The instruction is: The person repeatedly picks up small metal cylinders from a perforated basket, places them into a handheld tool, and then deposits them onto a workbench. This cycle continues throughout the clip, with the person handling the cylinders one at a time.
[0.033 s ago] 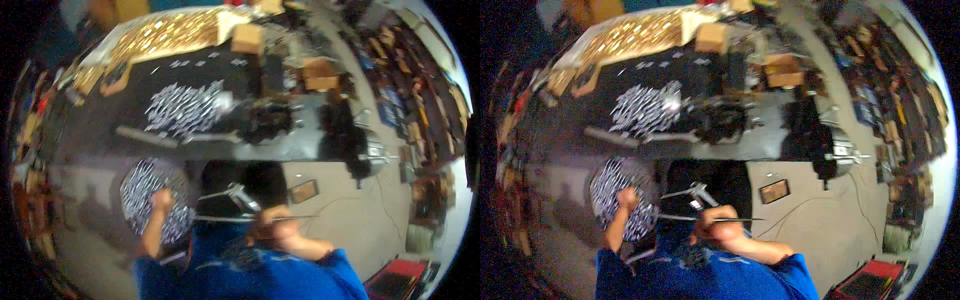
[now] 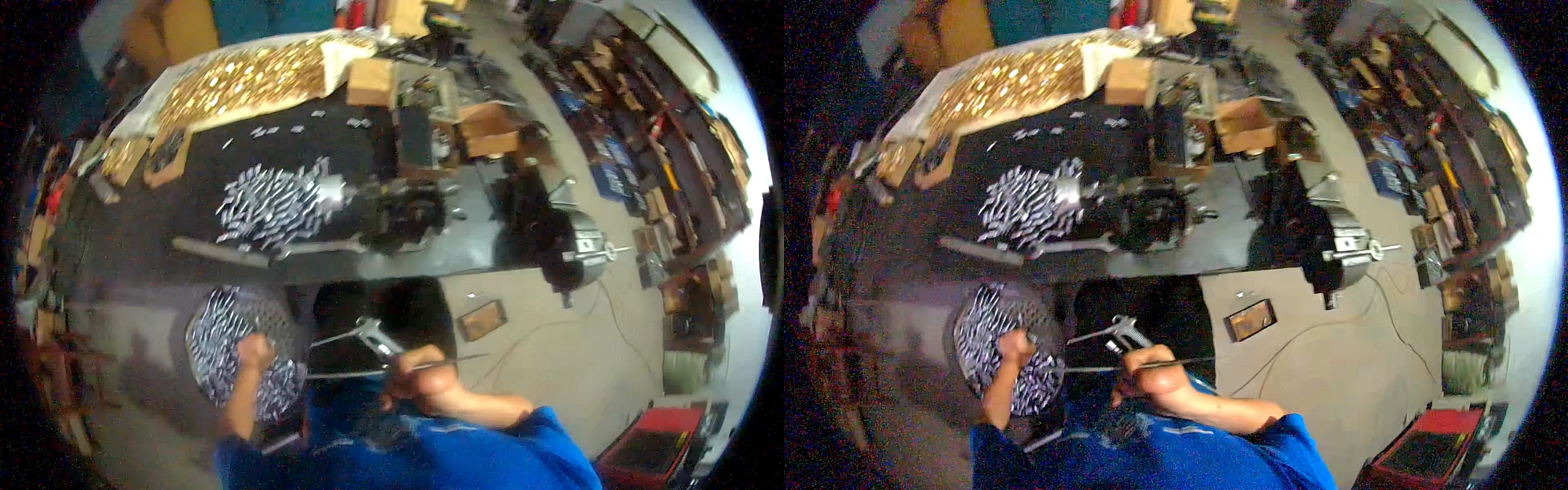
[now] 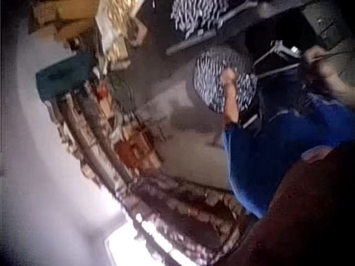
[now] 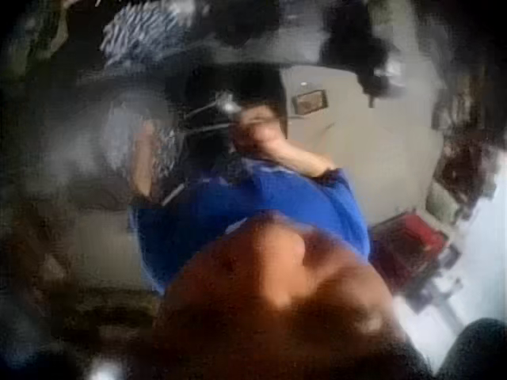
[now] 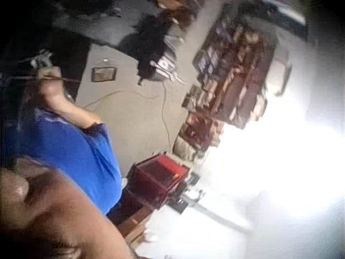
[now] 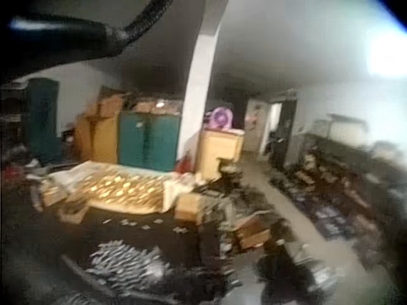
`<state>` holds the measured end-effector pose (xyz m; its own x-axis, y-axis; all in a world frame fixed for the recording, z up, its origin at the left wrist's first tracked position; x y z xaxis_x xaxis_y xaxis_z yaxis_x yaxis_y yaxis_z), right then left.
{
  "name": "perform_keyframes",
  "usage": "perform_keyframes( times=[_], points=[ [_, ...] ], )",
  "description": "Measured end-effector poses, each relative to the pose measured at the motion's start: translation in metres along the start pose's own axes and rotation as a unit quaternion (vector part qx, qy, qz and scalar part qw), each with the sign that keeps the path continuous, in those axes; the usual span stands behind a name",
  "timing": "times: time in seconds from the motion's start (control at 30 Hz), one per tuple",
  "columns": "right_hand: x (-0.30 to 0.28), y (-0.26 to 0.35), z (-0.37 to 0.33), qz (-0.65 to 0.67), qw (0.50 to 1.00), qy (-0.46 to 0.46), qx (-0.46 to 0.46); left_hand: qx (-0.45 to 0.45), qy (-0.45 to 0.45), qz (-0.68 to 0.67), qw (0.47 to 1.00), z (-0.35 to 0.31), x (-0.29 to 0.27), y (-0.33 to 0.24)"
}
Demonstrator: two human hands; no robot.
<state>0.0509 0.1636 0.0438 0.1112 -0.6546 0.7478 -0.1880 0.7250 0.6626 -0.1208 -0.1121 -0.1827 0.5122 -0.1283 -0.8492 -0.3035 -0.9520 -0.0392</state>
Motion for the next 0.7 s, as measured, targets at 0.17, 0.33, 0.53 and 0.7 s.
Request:
perform_keyframes(
  times=[0.17, 0.33, 0.53, 0.7],
  points=[
    [-0.023, 0.009, 0.003, -0.048, 0.998, -0.038, 0.005, -0.024, -0.041, 0.0, 0.999, 0.025, 0.002, -0.004],
    [-0.021, 0.009, -0.004, -0.074, 0.996, -0.052, -0.006, 0.036, -0.159, -0.157, 0.974, 0.005, -0.016, 0.013],
    [-0.028, 0.003, 0.004, -0.211, 0.976, -0.042, 0.038, 0.026, -0.014, -0.773, 0.633, -0.019, 0.002, -0.002],
    [-0.046, -0.003, 0.008, -0.454, 0.873, -0.026, -0.179, 0.146, 0.01, -0.664, 0.734, -0.039, -0.055, -0.063]
  ],
)
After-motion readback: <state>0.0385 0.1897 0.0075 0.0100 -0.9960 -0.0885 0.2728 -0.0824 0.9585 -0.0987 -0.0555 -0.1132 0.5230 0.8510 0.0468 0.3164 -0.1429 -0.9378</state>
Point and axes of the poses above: each hand's wrist, its own z-axis towards the middle knuckle, its own x-axis out of the palm, y = z × x, the point moved 7 cm from there along z, towards the middle knuckle, and after that the axes turned 7 degrees about y, right-handed, at the moved point
